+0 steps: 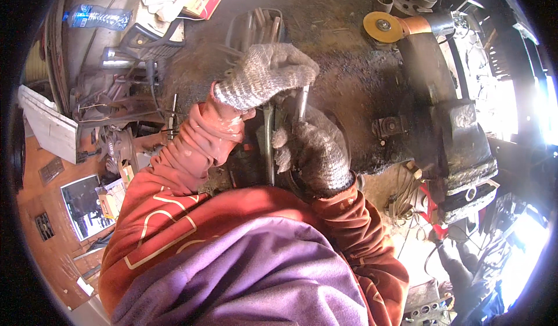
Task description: The person selects metal tap pieces from containers on a workbench, holds them, and walks across the workshop. The person then returns to the workbench, empties metal pieces from a container onto the table, and sorts through them by hand.
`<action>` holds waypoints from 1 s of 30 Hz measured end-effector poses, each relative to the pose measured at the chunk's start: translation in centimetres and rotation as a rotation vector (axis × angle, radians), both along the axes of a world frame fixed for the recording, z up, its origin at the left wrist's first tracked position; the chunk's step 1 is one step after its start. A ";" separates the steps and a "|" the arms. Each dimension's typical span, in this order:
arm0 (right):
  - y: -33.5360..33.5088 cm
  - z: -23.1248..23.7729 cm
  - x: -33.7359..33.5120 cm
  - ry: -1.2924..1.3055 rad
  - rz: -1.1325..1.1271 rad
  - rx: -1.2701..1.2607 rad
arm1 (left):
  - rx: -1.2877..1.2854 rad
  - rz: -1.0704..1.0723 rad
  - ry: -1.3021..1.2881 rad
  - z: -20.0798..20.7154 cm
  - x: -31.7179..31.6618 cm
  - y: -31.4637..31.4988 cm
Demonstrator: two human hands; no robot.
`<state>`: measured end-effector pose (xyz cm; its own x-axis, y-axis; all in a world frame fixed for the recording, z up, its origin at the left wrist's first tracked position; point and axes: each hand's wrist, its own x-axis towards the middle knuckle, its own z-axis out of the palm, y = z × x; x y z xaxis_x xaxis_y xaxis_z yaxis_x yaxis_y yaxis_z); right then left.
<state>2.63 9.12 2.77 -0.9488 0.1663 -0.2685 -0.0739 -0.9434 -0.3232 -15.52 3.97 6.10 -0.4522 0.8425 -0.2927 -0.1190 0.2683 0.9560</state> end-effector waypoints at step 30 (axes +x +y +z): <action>0.0 -1.8 0.0 -0.040 -0.053 -0.095 | -0.028 -0.288 0.518 -1.8 0.4 0.1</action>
